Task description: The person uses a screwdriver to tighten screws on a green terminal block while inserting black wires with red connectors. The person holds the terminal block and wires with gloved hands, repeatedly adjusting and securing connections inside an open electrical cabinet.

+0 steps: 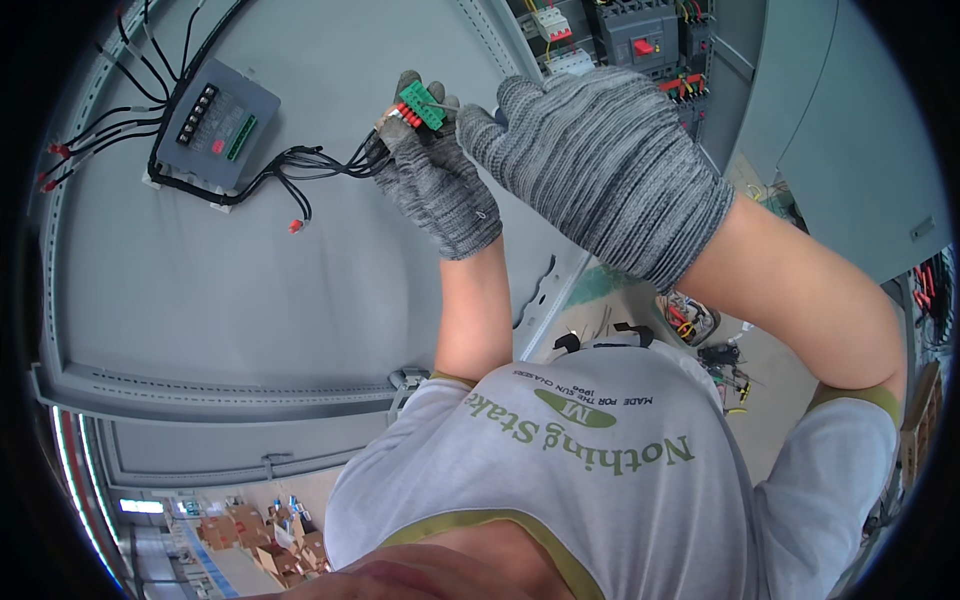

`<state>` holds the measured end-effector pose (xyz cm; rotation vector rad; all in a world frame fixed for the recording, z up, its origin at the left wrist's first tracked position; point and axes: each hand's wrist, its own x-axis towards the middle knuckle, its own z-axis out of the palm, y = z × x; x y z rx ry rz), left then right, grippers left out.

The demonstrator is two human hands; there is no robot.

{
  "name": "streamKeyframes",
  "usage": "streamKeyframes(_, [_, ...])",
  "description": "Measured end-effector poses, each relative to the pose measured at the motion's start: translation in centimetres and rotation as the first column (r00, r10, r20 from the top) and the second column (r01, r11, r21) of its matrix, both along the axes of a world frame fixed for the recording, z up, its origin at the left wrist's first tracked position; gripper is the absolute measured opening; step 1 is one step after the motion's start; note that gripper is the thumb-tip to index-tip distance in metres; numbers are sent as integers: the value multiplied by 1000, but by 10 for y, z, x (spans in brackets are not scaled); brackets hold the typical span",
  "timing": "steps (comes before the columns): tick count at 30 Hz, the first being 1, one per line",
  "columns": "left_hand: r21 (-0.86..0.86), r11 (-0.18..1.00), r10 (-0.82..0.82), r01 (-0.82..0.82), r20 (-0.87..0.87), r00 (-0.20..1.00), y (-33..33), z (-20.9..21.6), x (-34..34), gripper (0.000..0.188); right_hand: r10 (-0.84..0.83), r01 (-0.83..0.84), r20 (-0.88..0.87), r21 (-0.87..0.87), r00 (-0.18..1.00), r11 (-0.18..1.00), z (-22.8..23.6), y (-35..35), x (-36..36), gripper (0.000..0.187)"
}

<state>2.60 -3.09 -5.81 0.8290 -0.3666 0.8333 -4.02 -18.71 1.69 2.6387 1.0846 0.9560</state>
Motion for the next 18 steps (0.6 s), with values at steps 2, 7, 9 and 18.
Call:
streamKeyframes(2, [6,1000,17,-17,-8,1000,1,-1,1,34,32,-22,134,-73,990,997,0,3,4,52])
streamKeyframes(7, [33,994,105,-105,11,994,3,-1,13,33,-91,84,-98,-77,991,994,11,14,3,53])
streamKeyframes(9, [74,991,115,-115,-1,993,7,-3,14,33,0,11,-229,45,974,999,8,7,17,54])
streamKeyframes(18, [159,962,217,-220,34,976,9,-6,14,39,900,547,-433,767,54,336,-22,1,25,37])
